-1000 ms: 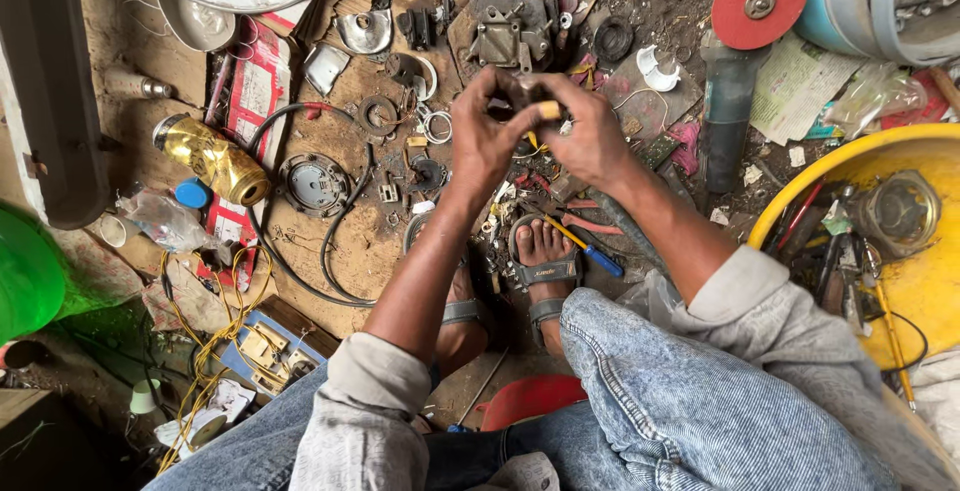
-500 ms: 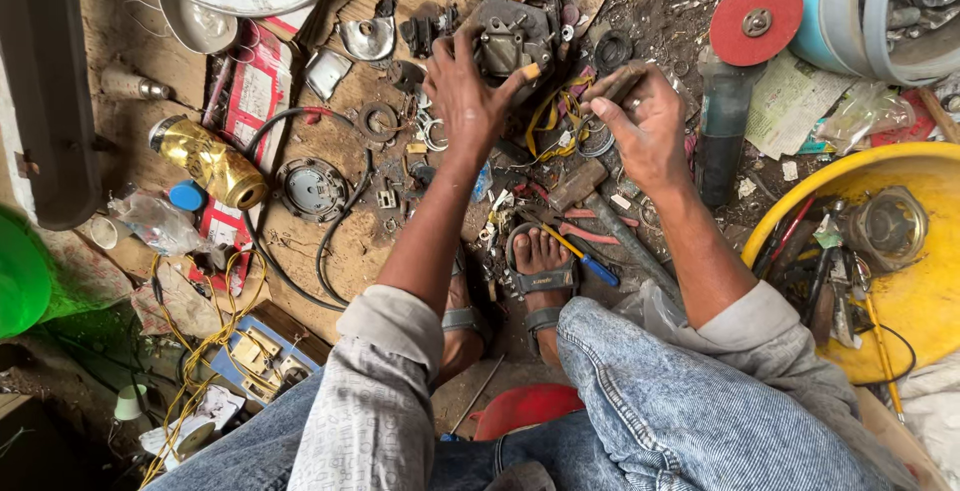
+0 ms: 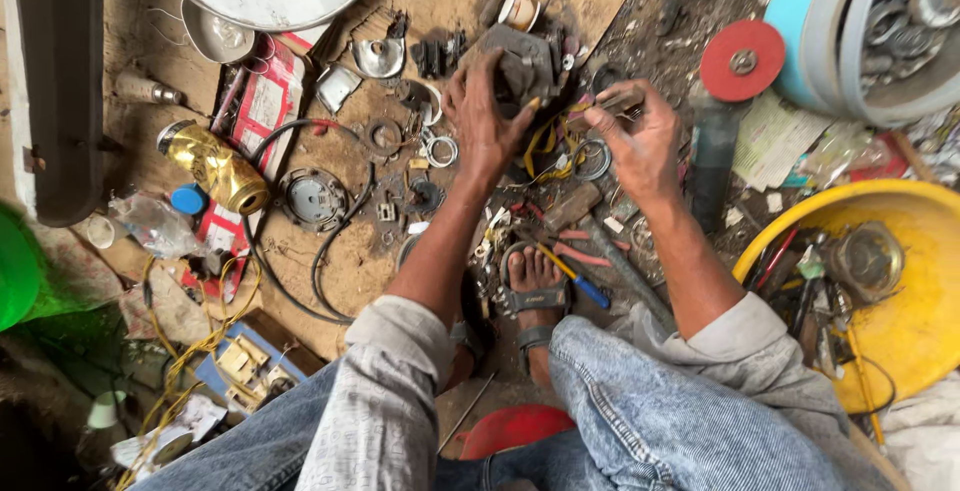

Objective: The person sits on the floor and repairs a metal part using a hammer, screwdriver, and angle grinder. They repeatedly strike the part with a hammer, pry at it with a screwdriver, and grind its surface with an angle grinder.

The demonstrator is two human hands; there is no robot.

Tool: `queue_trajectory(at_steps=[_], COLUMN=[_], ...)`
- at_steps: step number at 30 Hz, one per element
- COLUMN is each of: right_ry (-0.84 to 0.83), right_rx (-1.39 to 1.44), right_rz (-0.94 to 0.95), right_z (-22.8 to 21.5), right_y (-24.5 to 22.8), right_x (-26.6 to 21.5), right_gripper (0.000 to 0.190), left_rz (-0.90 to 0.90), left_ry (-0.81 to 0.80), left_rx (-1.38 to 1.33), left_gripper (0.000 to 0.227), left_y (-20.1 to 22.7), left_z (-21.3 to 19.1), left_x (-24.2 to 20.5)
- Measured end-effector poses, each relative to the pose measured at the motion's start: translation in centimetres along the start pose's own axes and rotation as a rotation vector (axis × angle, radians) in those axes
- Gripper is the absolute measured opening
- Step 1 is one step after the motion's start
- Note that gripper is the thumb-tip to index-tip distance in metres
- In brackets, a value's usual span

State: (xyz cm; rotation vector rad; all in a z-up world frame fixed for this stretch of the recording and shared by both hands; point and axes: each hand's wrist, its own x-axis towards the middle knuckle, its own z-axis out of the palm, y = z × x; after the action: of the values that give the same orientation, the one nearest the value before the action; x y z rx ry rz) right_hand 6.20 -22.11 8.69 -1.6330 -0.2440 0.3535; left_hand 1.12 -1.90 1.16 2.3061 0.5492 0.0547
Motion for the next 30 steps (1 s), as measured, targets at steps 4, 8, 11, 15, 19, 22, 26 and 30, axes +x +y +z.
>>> queue_trajectory(at_steps=[4, 8, 11, 15, 19, 22, 26, 30], right_ry=[-0.013, -0.074, -0.003, 0.027, 0.046, 0.094, 0.141, 0.149], right_rx=[-0.191, -0.071, -0.294, -0.211, -0.085, -0.073, 0.164, 0.010], right_rz=[-0.052, -0.079, -0.341, -0.233, -0.181, -0.183, -0.081, -0.105], right_z=[0.5, 1.2, 1.8, 1.6, 0.7, 0.5, 0.6, -0.2], right_y=[0.0, 0.3, 0.9, 1.4, 1.0, 0.0, -0.6, 0.7], right_x=[1.4, 4.1, 6.4, 7.6, 6.6, 5.3, 4.5, 3.7], right_gripper=[0.015, 0.024, 0.024, 0.027, 0.025, 0.021, 0.017, 0.017], left_rz=[0.148, 0.165, 0.091, -0.048, -0.367, -0.289, -0.204, 0.027], left_ry=[-0.095, -0.172, -0.139, 0.097, 0.120, 0.301, 0.129, -0.135], left_rx=[-0.079, -0.235, -0.226, -0.199, -0.187, -0.197, -0.602, -0.217], left_gripper=[0.114, 0.128, 0.128, 0.123, 0.116, 0.106, 0.101, 0.105], left_y=[-1.3, -1.6, -0.2, 2.6, 4.7, 4.9, 3.2, -0.2], left_z=[-1.1, -1.8, -1.7, 0.0, 3.2, 4.3, 2.8, 0.0], left_x=[1.1, 1.6, 1.5, -0.2, -0.8, -0.7, -1.1, -0.8])
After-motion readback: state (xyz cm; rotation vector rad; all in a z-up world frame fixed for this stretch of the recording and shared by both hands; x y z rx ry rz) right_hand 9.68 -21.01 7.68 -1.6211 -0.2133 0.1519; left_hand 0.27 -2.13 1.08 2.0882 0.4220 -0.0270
